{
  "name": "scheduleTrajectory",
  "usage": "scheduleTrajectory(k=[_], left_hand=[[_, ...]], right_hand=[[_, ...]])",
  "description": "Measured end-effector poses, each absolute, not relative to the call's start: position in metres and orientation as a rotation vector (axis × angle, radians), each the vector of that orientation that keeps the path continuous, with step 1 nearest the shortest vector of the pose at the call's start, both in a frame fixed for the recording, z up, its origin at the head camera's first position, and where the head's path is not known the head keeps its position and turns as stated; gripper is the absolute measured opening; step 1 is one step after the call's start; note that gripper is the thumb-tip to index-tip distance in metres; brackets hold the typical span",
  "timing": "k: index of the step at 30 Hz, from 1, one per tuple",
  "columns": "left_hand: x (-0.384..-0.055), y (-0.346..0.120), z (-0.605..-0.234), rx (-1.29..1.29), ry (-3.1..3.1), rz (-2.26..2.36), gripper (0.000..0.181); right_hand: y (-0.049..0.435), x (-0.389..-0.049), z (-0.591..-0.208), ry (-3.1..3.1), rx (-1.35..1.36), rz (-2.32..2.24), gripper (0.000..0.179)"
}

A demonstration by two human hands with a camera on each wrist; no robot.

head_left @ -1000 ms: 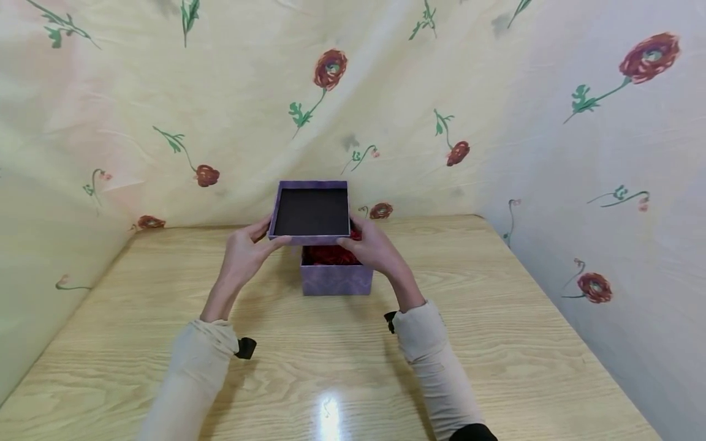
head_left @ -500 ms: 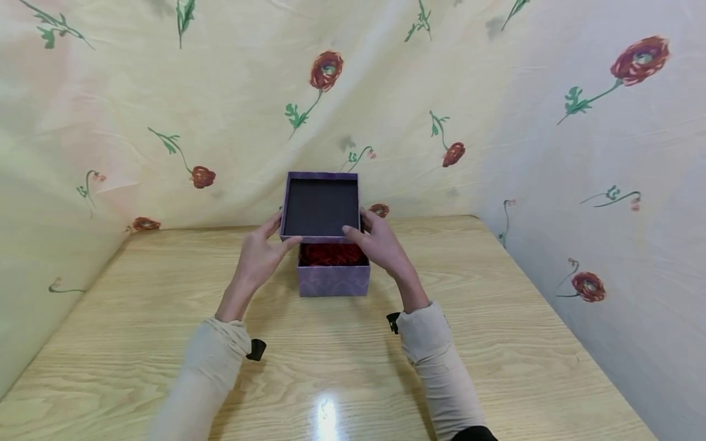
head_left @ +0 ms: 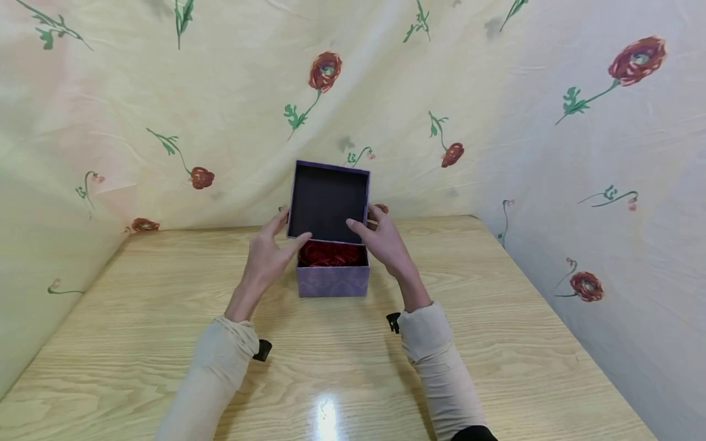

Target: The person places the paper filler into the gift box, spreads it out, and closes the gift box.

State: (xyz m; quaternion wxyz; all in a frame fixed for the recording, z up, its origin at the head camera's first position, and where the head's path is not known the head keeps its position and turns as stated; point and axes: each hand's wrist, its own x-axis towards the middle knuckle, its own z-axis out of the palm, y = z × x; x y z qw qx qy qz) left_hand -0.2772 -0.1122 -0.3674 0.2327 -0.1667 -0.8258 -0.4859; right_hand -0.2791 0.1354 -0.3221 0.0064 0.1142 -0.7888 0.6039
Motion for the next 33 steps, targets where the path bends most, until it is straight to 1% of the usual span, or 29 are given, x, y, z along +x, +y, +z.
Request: scheduleTrajectory(k=[3, 9, 15, 20, 24, 28, 33], left_hand=[[-0.275, -0.111, -0.362, -0.396, -2.258, -1.438, 0.078], [-0.274, -0.106, -0.354, -0.369, -2.281, -1.567, 0.086], [-0.273, -0.102, -0.352, -0.38, -2.313, -1.623, 0.085], [-0.275, -0.102, -0.349, -0.376, -2.303, -1.681, 0.09], [-0.276, -0.103, -0.348, -0.424, -2.28, -1.691, 0.085], [-0.274, -0.103, -0.345, -0.389, -2.24, -1.741, 0.08], [-0.27, -0.1, -0.342, -0.341, -2.231, -1.752, 0.083]], right_hand=[[0.134, -0.278, -0.324, -2.395, 0.373, 1.913, 0.075], [0.13, -0.279, -0.33, -2.251, 0.471, 1.947, 0.062], [0.128, -0.28, -0.338, -2.219, 0.515, 1.904, 0.061], [0.13, -0.281, -0.343, -2.139, 0.577, 1.903, 0.056], [0.131, -0.282, -0.345, -2.123, 0.583, 1.877, 0.055], [0.133, -0.282, -0.346, -2.146, 0.512, 1.835, 0.056], [0.132, -0.283, -0.345, -2.125, 0.469, 1.841, 0.061]])
